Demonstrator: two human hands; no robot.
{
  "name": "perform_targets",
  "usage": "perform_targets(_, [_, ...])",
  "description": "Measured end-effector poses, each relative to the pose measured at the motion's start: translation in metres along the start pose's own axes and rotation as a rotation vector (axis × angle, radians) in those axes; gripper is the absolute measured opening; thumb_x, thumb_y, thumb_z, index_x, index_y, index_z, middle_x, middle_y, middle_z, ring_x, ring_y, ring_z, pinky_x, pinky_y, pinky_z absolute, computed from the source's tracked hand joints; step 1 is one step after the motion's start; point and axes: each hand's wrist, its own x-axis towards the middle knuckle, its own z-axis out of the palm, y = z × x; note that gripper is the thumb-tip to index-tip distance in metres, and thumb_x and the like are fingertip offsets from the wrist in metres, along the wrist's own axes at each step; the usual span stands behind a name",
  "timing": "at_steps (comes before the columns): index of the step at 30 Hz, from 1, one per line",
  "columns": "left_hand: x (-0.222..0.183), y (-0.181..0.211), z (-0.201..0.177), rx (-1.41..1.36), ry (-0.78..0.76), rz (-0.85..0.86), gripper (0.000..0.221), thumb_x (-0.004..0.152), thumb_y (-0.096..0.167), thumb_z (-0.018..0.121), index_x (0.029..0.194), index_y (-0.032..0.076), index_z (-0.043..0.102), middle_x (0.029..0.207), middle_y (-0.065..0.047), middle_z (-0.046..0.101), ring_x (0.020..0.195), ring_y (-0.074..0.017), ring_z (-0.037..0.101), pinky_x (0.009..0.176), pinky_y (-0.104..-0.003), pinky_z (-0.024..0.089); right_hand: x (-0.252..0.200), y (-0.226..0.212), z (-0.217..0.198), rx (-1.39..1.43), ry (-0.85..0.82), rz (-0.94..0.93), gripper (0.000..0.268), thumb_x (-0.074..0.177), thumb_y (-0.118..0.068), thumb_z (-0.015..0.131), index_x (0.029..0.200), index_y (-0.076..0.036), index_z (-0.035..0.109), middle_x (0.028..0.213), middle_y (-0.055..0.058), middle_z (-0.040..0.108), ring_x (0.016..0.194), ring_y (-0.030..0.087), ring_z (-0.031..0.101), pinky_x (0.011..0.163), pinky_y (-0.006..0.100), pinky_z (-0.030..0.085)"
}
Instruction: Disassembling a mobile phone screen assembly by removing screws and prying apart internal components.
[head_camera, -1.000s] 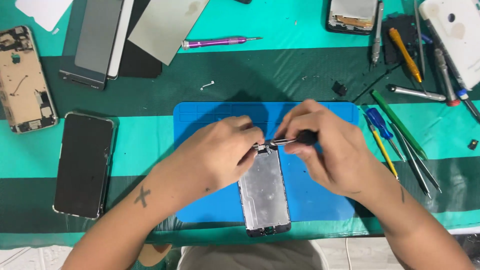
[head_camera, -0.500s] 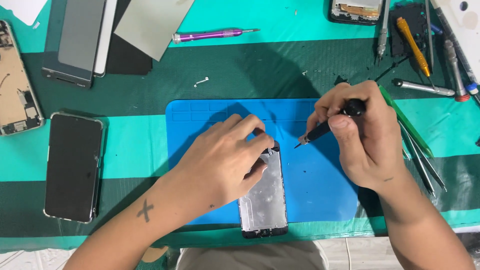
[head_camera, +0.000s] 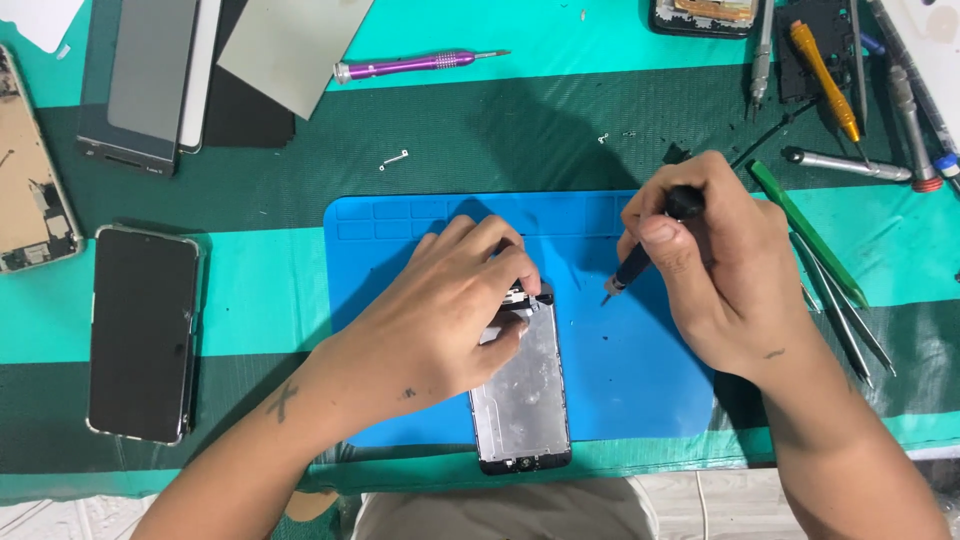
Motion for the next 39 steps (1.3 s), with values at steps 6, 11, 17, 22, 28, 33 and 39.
perform_targets(6, [-0.002, 0.002, -0.004, -0.040, -0.030, -0.023, 0.014, 0.094, 0.022, 0.067, 0.105, 0.013, 0.062, 0.114, -0.008, 0.053, 0.097, -0.0293, 0.050, 0.082, -0.048, 0.037, 0.002, 0.003, -0.001, -0.043, -0.071, 0.094, 0.030, 0.111, -0.031, 0.037, 0.105, -0.004, 0.048, 0.079, 0.007, 0.068, 0.065, 0.018, 0.072, 0.062, 0.030, 0.048])
perform_targets(11, [-0.003, 0.005, -0.012, -0.100, -0.051, 0.002, 0.014, 0.097, 0.020, 0.066, 0.107, 0.012, 0.063, 0.115, -0.007, 0.053, 0.096, -0.0266, 0.049, 0.081, -0.043, 0.039, 0.001, 0.006, 0.003, -0.079, -0.122, 0.117, 0.028, 0.110, -0.031, 0.040, 0.107, -0.006, 0.051, 0.078, 0.003, 0.070, 0.058, 0.018, 0.063, 0.058, 0.032, 0.044])
perform_targets(17, [-0.004, 0.001, -0.006, -0.021, 0.018, 0.075, 0.019, 0.091, 0.011, 0.066, 0.108, 0.007, 0.074, 0.116, -0.011, 0.059, 0.097, -0.0316, 0.055, 0.093, -0.047, 0.045, -0.001, 0.005, 0.008, 0.031, -0.089, 0.085, 0.032, 0.110, -0.034, 0.038, 0.108, -0.003, 0.046, 0.088, 0.008, 0.068, 0.070, 0.018, 0.069, 0.063, 0.031, 0.049])
perform_targets(22, [-0.003, -0.002, -0.004, 0.026, 0.009, 0.097, 0.028, 0.088, 0.002, 0.061, 0.112, 0.007, 0.075, 0.117, -0.011, 0.059, 0.094, -0.0327, 0.054, 0.090, -0.047, 0.046, -0.003, 0.009, 0.019, 0.178, -0.032, -0.051, 0.031, 0.111, -0.034, 0.036, 0.107, -0.004, 0.038, 0.094, 0.013, 0.058, 0.082, 0.023, 0.075, 0.071, 0.031, 0.056])
perform_targets(28, [-0.002, 0.002, -0.008, 0.007, -0.035, 0.026, 0.026, 0.092, 0.002, 0.057, 0.111, 0.013, 0.070, 0.116, -0.008, 0.054, 0.094, -0.0279, 0.050, 0.078, -0.043, 0.038, -0.002, 0.009, 0.024, 0.234, -0.072, -0.069, 0.022, 0.110, -0.025, 0.041, 0.106, -0.004, 0.036, 0.093, 0.015, 0.059, 0.082, 0.024, 0.072, 0.070, 0.032, 0.057])
perform_targets(33, [-0.001, -0.001, -0.012, -0.130, -0.068, 0.010, 0.031, 0.096, -0.003, 0.050, 0.110, 0.015, 0.071, 0.111, -0.007, 0.052, 0.099, -0.0275, 0.048, 0.086, -0.043, 0.040, -0.005, 0.011, 0.026, 0.152, -0.075, -0.153, 0.031, 0.109, -0.032, 0.039, 0.108, -0.001, 0.039, 0.092, 0.016, 0.058, 0.086, 0.025, 0.071, 0.068, 0.031, 0.055])
perform_targets(39, [-0.001, -0.006, -0.011, -0.142, -0.074, 0.031, 0.030, 0.100, 0.001, 0.050, 0.113, 0.014, 0.074, 0.114, -0.008, 0.053, 0.104, -0.0292, 0.049, 0.090, -0.044, 0.040, -0.005, 0.011, 0.025, 0.143, -0.080, -0.147, 0.026, 0.109, -0.026, 0.042, 0.110, -0.001, 0.038, 0.093, 0.018, 0.060, 0.085, 0.024, 0.071, 0.065, 0.029, 0.053])
